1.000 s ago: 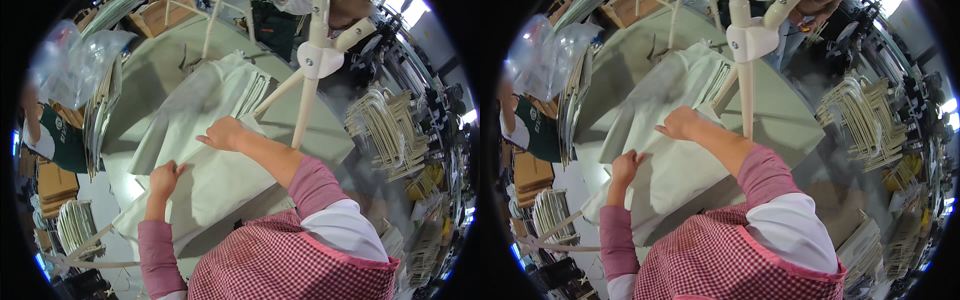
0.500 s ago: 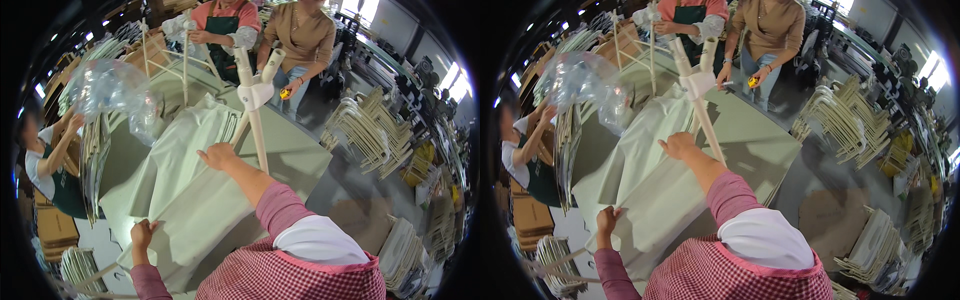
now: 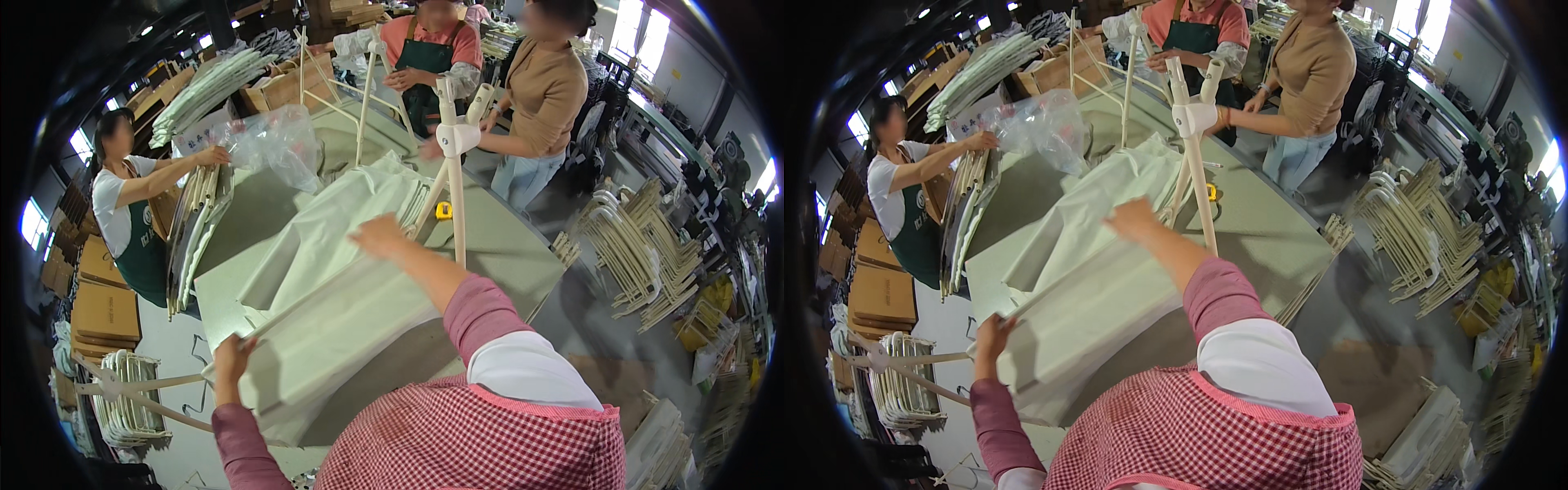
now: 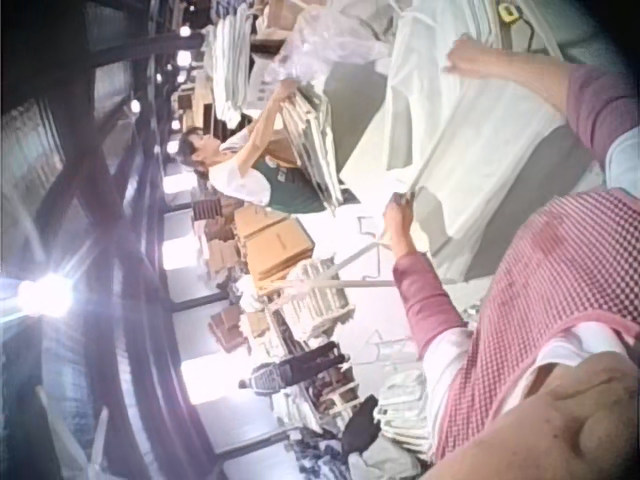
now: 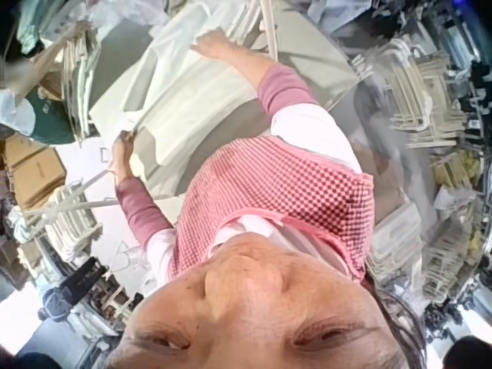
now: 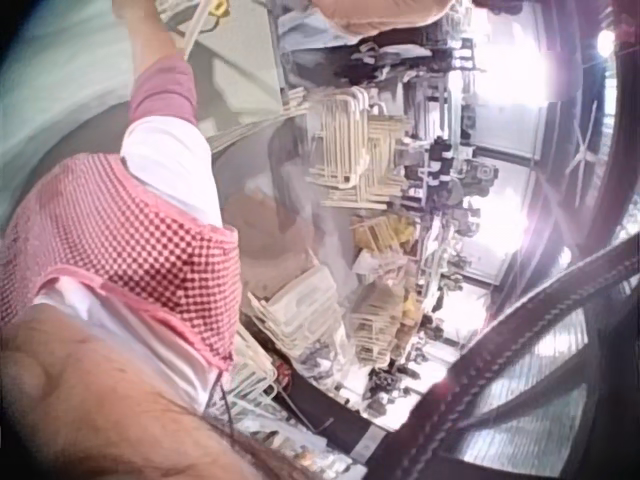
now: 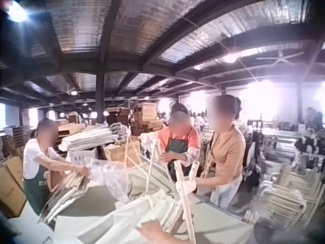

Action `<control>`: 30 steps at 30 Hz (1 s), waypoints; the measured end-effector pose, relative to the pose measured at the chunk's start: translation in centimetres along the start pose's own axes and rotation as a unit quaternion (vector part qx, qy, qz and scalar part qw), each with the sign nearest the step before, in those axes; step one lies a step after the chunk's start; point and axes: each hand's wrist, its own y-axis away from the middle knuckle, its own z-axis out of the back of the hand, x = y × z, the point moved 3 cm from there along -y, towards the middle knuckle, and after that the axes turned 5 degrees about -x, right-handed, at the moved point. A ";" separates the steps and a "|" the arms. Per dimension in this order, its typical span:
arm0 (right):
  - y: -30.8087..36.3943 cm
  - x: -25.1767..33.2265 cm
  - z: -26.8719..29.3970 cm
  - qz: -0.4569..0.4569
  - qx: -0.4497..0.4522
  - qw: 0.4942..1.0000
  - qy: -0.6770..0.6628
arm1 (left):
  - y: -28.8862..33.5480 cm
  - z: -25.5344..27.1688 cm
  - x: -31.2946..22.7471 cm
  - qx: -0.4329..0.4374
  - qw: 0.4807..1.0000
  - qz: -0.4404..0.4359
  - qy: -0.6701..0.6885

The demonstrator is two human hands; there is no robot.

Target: The person assembles a white metal frame by inserting rods into joints and securing them. They then place a light-colored fabric sheet over the frame, tucking and smoothing it into place. The process is repeated for multiple units on a large work table.

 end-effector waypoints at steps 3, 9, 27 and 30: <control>-0.7 11.2 -3.2 0.166 0.147 0.970 -0.104 | -3.2 -3.2 -8.4 -0.037 0.974 -0.155 0.161; 0.1 6.3 -3.3 0.154 0.188 0.968 -0.056 | -3.9 -5.1 -5.0 0.061 0.995 -0.053 -0.051; 24.9 -13.0 3.9 -0.357 -0.361 0.790 -0.343 | 35.0 -4.0 6.1 -0.398 0.603 0.592 0.357; 22.9 -15.3 -0.1 -0.408 -0.122 0.621 -0.658 | 34.2 -10.9 3.6 -0.148 0.221 0.593 0.760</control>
